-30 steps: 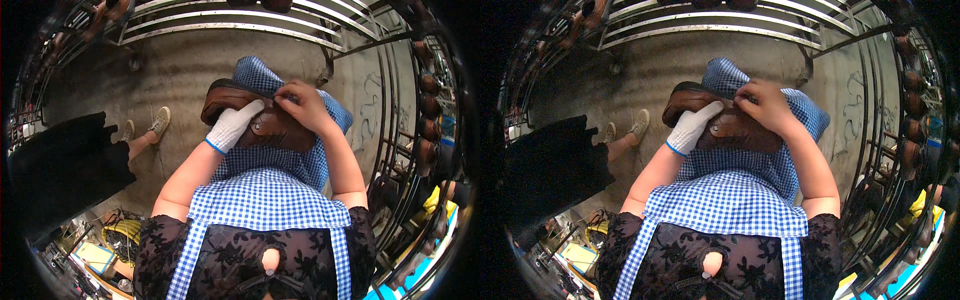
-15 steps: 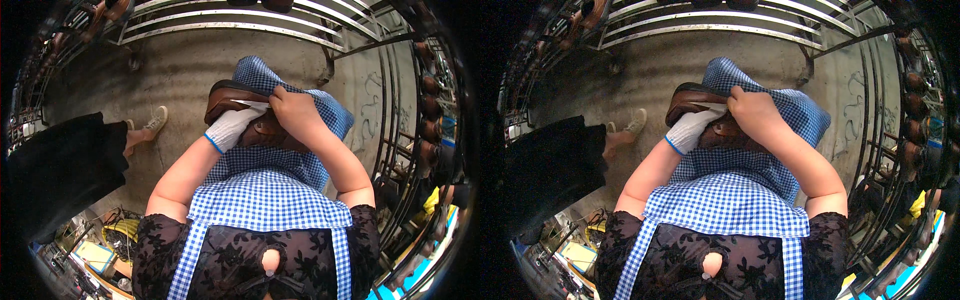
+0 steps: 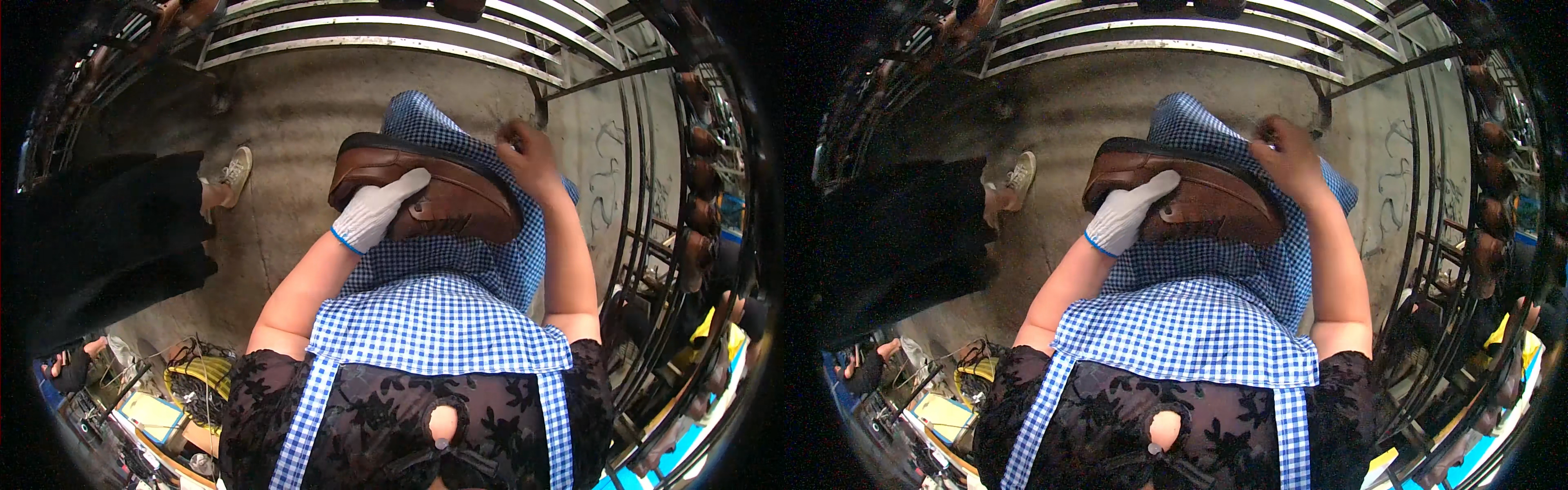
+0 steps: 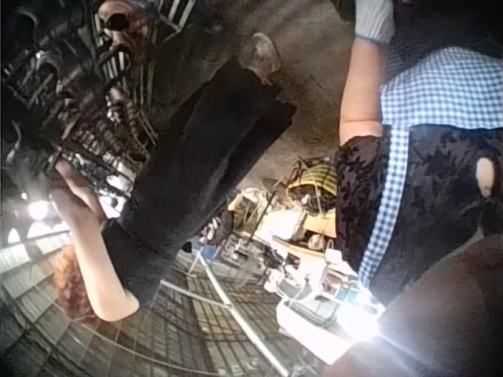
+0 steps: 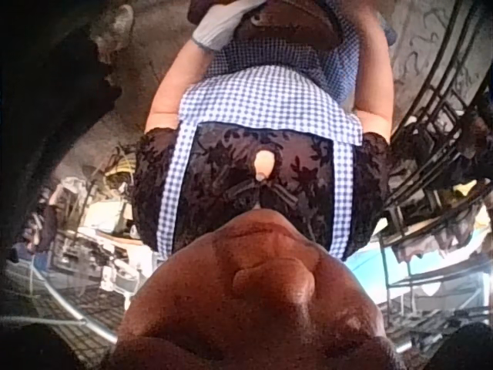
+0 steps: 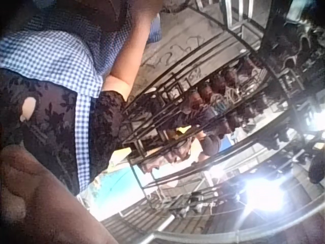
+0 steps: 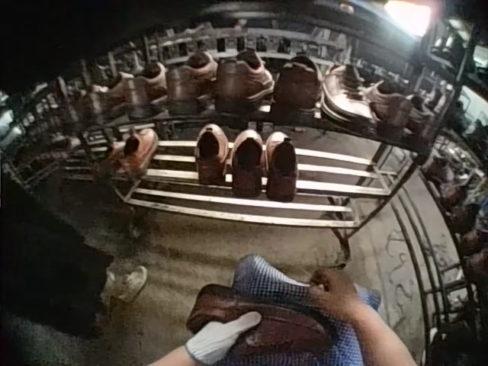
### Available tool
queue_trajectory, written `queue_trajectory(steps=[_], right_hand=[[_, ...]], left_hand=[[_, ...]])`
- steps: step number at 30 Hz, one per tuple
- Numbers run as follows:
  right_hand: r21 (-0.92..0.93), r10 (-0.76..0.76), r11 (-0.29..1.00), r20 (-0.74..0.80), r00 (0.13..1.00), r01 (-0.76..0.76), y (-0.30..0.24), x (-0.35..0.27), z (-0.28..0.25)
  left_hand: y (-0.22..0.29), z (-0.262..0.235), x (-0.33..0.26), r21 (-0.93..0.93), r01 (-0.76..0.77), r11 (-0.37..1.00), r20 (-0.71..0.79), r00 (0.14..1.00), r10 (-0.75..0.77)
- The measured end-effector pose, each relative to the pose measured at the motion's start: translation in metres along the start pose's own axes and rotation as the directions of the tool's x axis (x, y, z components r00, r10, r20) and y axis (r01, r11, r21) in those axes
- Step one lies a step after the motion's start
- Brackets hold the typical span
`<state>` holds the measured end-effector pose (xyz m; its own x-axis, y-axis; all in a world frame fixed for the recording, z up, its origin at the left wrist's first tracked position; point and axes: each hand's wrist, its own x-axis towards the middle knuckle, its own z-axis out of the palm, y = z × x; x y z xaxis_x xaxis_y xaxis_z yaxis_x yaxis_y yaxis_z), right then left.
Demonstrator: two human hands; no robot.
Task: The recorder uses a small trimming knife to remove excess adhesive or material from the edges of manufactured leather shoes.
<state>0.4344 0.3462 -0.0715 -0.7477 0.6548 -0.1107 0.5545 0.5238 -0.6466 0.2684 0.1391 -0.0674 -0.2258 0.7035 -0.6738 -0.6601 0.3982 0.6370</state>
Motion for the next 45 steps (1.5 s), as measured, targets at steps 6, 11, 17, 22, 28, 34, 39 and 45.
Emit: queue_trajectory(steps=[6, 11, 17, 22, 28, 34, 39, 45], right_hand=[[0.350, 0.157, 0.924, 0.015, 0.987, -0.153, 0.019, -0.053, 0.000], [0.154, -0.110, 0.981, -0.087, 0.990, 0.122, -0.026, -0.074, -0.001], [0.359, 0.034, 0.933, -0.015, 0.999, -0.026, -0.017, -0.055, 0.012], [0.702, -0.086, 0.702, -0.086, 0.993, 0.121, -0.042, -0.026, 0.017], [0.749, -0.041, 0.652, -0.124, 0.991, 0.120, -0.047, -0.022, 0.008], [0.769, 0.370, 0.639, -0.325, 0.870, 0.016, -0.003, -0.001, 0.003], [0.677, 0.447, 0.733, -0.548, 0.707, 0.062, 0.041, 0.031, -0.028], [0.821, 0.663, 0.565, -0.515, 0.543, 0.089, 0.111, 0.076, -0.049]], left_hand=[[0.005, -0.001, -0.009, -0.122, -0.074, 0.990, 0.041, 0.996, 0.080], [0.014, -0.008, -0.022, -0.183, -0.231, 0.956, 0.023, 0.971, 0.240], [0.068, -0.014, -0.085, 0.928, -0.231, 0.294, 0.246, 0.969, -0.015], [0.039, -0.057, -0.089, 0.632, -0.448, 0.633, 0.214, 0.885, 0.414], [0.101, -0.110, -0.061, -0.052, -0.549, 0.834, -0.400, 0.777, 0.486], [0.271, -0.168, 0.070, -0.151, -0.621, 0.769, -0.194, 0.782, 0.593], [0.354, -0.185, 0.201, 0.016, -0.572, 0.820, -0.250, 0.792, 0.558], [0.374, -0.170, 0.182, 0.985, -0.095, -0.145, 0.172, 0.450, 0.876]])
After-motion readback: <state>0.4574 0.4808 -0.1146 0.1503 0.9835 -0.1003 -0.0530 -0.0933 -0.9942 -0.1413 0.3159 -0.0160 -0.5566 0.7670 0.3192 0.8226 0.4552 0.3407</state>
